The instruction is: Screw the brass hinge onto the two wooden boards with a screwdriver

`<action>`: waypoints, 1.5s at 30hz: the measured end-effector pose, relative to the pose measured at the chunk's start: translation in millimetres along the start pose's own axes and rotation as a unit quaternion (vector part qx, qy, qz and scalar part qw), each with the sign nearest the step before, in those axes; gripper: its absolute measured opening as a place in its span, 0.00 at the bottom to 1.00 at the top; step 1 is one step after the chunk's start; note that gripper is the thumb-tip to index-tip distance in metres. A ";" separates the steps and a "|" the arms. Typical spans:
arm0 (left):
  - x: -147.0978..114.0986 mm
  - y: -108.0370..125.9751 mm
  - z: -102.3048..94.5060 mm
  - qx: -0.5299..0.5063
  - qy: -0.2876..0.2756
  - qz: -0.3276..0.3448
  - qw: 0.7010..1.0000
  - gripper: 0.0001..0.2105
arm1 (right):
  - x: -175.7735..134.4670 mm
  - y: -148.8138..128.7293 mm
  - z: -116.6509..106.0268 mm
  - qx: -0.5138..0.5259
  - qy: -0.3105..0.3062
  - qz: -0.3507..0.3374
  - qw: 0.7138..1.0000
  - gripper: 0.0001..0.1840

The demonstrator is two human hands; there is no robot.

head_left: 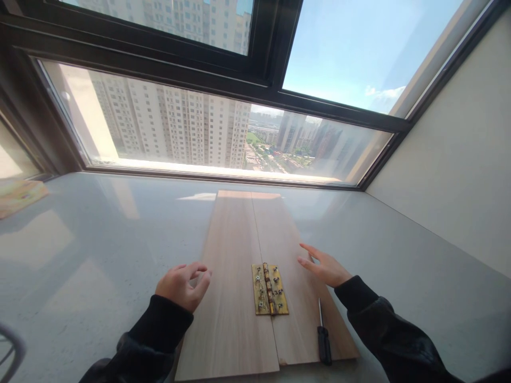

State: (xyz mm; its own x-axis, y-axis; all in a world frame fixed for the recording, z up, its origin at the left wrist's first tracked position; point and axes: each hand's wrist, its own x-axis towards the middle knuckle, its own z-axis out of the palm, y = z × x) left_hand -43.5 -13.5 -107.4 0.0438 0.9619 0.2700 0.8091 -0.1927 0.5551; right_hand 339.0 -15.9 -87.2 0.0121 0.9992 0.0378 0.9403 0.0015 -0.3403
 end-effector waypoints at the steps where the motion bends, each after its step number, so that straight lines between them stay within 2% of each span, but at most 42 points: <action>1: -0.9 -3.5 -6.5 0.012 -0.001 -0.028 1.000 0.15 | 2.4 -8.0 2.8 -0.003 0.000 -0.012 1.000 0.34; 4: -7.1 -15.3 -23.8 0.034 0.009 -0.072 0.997 0.15 | 7.8 -33.2 13.9 -0.021 0.012 -0.034 0.999 0.35; 9: -15.6 -31.4 -37.2 0.086 0.016 -0.078 0.993 0.16 | 8.7 -66.0 32.2 -0.059 0.047 -0.031 0.997 0.40; 12: -8.5 -34.0 -40.7 0.115 0.002 -0.076 0.990 0.16 | 6.8 -70.0 36.7 -0.068 0.057 -0.039 0.995 0.37; 15: 9.9 -32.1 -42.5 0.168 -0.010 -0.073 0.983 0.16 | 5.3 -63.4 36.6 -0.065 0.060 -0.058 0.994 0.35; 19: 38.6 -23.8 -30.1 0.152 0.019 -0.039 0.987 0.15 | 5.4 -50.1 35.2 -0.060 0.064 -0.050 0.995 0.34; 21: 48.7 -18.2 -15.4 0.135 0.005 0.049 0.990 0.17 | 6.3 -46.3 37.4 -0.064 0.064 -0.050 0.995 0.35; 23: 54.5 -13.3 1.4 0.136 -0.007 0.079 0.988 0.21 | 7.1 -45.4 42.4 -0.070 0.057 -0.067 0.994 0.38; 25: 56.6 -10.3 15.6 0.162 -0.065 0.104 0.979 0.28 | 7.6 -46.3 48.9 -0.074 0.035 -0.098 0.992 0.38; 27: 56.7 -8.8 24.3 0.196 -0.115 0.104 0.968 0.29 | 7.5 -47.5 54.5 -0.074 0.005 -0.126 0.989 0.35; 31: 56.4 -8.2 27.5 0.229 -0.140 0.081 0.960 0.29 | 5.8 -47.5 58.7 -0.077 -0.028 -0.145 0.986 0.34; 45: 59.1 -2.7 23.6 0.257 -0.156 0.061 0.952 0.29 | 3.1 -51.6 50.3 -0.102 -0.060 -0.141 0.983 0.35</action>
State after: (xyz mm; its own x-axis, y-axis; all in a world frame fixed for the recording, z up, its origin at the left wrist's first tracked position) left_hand -29.2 48.5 -111.5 0.2631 0.9646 0.0175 0.9630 -0.2637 0.0552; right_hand 273.4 -10.9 -116.8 -0.2885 0.9574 -0.0118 0.9490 0.2842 -0.1368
